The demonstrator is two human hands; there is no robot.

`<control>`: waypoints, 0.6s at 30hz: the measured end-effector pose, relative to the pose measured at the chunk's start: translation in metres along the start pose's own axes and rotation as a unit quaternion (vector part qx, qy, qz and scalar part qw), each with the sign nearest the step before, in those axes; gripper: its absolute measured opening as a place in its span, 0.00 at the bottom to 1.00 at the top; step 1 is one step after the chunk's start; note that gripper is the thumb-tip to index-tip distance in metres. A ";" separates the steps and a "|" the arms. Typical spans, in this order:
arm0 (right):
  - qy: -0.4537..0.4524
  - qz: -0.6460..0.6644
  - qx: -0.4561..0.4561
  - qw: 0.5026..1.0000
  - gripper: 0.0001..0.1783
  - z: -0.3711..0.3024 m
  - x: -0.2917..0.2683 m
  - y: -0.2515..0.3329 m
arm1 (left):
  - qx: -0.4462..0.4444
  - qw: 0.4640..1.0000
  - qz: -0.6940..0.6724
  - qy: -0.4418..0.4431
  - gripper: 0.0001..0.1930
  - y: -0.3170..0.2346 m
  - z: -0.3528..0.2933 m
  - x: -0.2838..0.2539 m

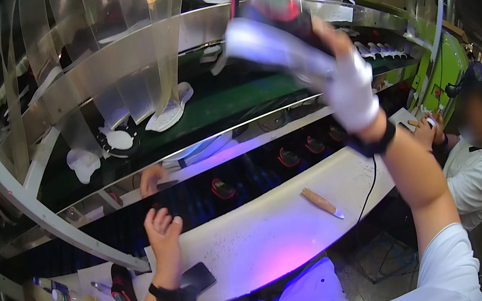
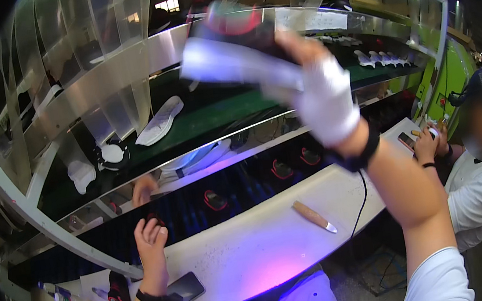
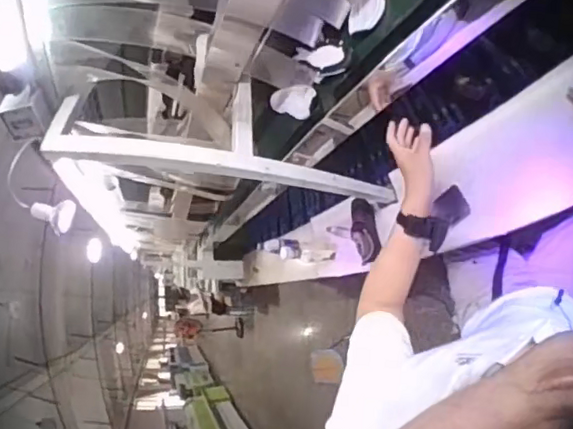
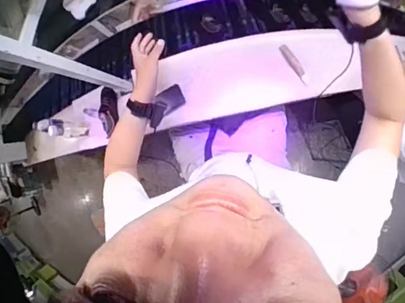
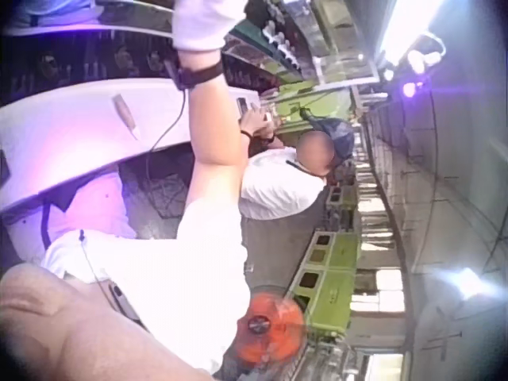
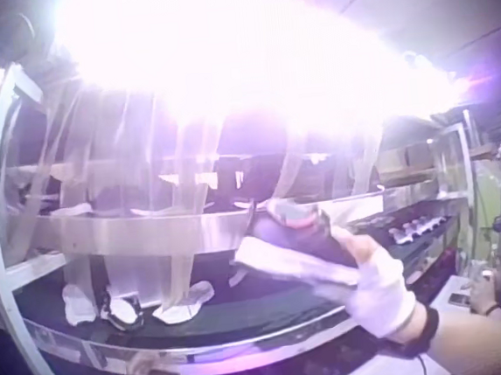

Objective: The recorder is checking and refining the assembly of a sneaker, specifically focusing on the upper part and the sole.

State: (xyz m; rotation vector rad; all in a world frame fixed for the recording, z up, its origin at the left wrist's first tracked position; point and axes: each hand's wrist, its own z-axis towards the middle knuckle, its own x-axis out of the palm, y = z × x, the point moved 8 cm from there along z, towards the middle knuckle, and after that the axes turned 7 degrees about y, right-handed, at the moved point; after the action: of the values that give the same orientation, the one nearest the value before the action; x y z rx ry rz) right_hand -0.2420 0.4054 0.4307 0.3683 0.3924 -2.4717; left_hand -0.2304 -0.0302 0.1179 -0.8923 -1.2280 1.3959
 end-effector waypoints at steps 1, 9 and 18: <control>-0.028 -0.052 0.066 0.996 0.37 0.031 0.001 -0.041 | -0.012 0.998 0.029 -0.050 0.44 0.022 0.029 -0.023; 0.109 -0.117 0.071 0.985 0.17 0.152 0.107 -0.090 | -0.217 0.963 0.120 -0.101 0.20 0.218 0.124 -0.139; 0.181 0.247 -0.199 0.931 0.21 0.096 0.277 0.277 | -0.336 0.937 0.059 -0.074 0.34 0.171 0.122 -0.111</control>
State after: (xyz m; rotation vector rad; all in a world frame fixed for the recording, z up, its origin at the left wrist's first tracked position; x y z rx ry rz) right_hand -0.3072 0.0125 0.3695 0.6602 0.8256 -1.7781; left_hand -0.3622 -0.1558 -0.0348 -1.3575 -1.8453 1.1524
